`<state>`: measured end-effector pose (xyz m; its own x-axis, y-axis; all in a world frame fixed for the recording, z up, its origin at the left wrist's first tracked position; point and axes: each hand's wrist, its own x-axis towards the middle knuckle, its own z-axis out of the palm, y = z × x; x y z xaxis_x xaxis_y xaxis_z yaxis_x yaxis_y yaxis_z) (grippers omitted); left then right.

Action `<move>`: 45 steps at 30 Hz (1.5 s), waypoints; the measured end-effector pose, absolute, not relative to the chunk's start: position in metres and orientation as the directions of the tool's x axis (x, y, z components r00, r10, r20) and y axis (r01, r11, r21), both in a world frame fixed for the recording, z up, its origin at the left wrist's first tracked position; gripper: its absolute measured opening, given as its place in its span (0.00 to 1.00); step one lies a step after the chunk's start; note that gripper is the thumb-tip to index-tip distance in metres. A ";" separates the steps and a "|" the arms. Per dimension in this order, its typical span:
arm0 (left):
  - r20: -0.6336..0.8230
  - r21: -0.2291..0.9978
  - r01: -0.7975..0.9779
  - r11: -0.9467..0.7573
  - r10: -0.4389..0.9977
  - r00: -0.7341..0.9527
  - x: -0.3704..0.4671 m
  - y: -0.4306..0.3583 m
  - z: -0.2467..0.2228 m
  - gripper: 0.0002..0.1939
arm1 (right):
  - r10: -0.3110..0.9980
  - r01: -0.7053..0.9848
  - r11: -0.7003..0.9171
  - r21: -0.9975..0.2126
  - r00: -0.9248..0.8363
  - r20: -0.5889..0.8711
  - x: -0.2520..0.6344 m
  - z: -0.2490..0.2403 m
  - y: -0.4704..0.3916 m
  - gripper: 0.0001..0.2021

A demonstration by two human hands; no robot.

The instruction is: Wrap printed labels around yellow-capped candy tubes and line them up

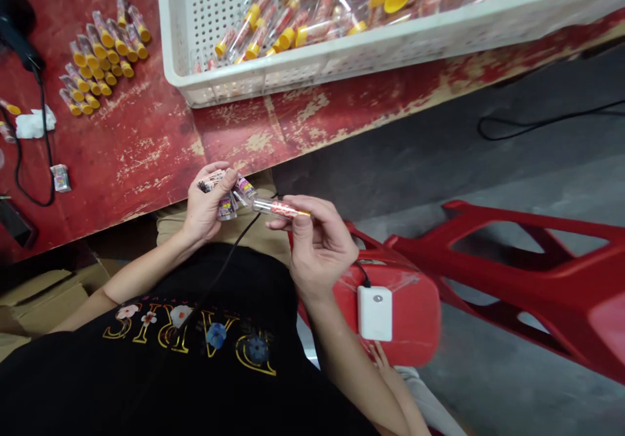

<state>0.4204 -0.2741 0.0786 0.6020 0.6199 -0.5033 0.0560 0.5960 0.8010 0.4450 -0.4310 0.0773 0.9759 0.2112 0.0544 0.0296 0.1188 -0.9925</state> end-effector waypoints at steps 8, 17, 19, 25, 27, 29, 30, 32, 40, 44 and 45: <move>-0.511 0.797 0.151 0.585 0.519 0.685 0.424 -0.271 0.102 0.23 | 0.432 0.247 0.012 -0.969 0.873 0.227 0.446 0.077 -0.431 0.17; -0.481 0.795 0.197 0.574 0.398 0.781 0.434 -0.274 0.107 0.13 | 0.446 0.075 0.129 -0.989 0.886 0.125 0.449 0.070 -0.426 0.23; -0.479 0.800 0.185 0.571 0.421 0.770 0.435 -0.278 0.106 0.18 | 0.430 0.091 0.161 -0.983 0.890 0.153 0.449 0.071 -0.427 0.21; -0.547 0.771 0.247 0.586 0.412 0.729 0.424 -0.286 0.102 0.30 | 0.361 0.208 0.109 -0.972 0.903 0.233 0.451 0.074 -0.431 0.17; -0.533 0.779 0.228 0.584 0.427 0.730 0.420 -0.284 0.101 0.33 | 0.353 0.278 0.094 -0.956 0.889 0.293 0.452 0.074 -0.427 0.18; -0.524 0.780 0.206 0.591 0.438 0.730 0.416 -0.280 0.100 0.37 | 0.325 0.325 0.098 -0.940 0.883 0.339 0.453 0.074 -0.419 0.18; -0.526 0.774 0.198 0.601 0.437 0.730 0.414 -0.278 0.100 0.39 | 0.304 0.334 0.097 -0.938 0.887 0.347 0.453 0.074 -0.414 0.18; -0.531 0.759 0.182 0.625 0.433 0.728 0.408 -0.275 0.100 0.43 | 0.259 0.343 0.080 -0.936 0.899 0.352 0.452 0.074 -0.405 0.17; -0.474 0.783 0.046 0.621 0.546 0.691 0.384 -0.253 0.089 0.43 | 0.359 0.360 0.047 -0.932 0.864 0.352 0.449 0.067 -0.360 0.18; -0.469 0.754 -0.055 0.655 0.595 0.652 0.377 -0.234 0.091 0.43 | 0.403 0.386 0.059 -0.921 0.834 0.376 0.451 0.067 -0.331 0.15; -0.468 0.745 -0.084 0.662 0.607 0.642 0.376 -0.229 0.092 0.43 | 0.423 0.401 0.057 -0.914 0.820 0.386 0.452 0.066 -0.324 0.15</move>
<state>0.3763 -0.2288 0.0917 0.6424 0.6070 -0.4678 -0.0837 0.6624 0.7445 0.4521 -0.3237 0.0663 0.8198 0.4230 0.3860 0.4012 0.0567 -0.9142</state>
